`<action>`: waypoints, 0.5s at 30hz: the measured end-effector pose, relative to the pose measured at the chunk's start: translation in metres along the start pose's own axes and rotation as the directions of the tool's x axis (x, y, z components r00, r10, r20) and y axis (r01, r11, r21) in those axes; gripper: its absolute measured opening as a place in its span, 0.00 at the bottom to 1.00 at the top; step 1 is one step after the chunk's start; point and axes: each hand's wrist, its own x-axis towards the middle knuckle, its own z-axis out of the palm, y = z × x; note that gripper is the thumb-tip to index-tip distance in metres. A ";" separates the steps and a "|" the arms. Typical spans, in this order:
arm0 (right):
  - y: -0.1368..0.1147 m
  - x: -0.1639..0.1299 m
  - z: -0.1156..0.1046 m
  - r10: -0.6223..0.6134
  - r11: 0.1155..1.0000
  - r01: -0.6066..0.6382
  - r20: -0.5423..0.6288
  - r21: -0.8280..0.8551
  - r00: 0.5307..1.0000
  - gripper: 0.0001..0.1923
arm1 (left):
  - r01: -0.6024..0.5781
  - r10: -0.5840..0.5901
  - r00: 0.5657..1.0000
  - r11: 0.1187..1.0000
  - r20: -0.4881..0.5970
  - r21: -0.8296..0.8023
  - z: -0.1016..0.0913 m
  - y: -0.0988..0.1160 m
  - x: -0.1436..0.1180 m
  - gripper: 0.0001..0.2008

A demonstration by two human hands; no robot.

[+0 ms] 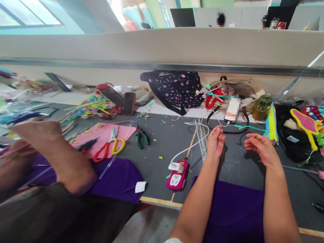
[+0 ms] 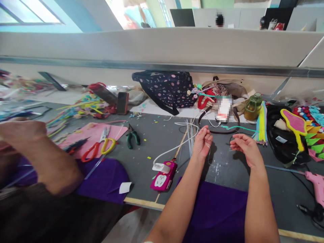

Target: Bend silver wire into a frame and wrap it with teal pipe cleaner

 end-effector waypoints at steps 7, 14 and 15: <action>-0.001 -0.002 0.009 0.024 0.961 0.030 0.194 -0.273 0.981 0.16 | -0.033 0.033 0.999 0.996 -0.003 -0.084 0.002 0.001 0.001 0.10; 0.002 -0.005 0.015 0.128 0.934 -0.008 0.316 -0.356 0.940 0.18 | -0.064 0.062 0.997 0.996 -0.041 -0.054 0.003 0.000 0.001 0.06; 0.002 -0.005 0.017 0.149 0.936 -0.026 0.328 -0.352 0.933 0.18 | -0.065 0.062 0.997 0.997 -0.050 -0.046 0.003 0.000 0.001 0.05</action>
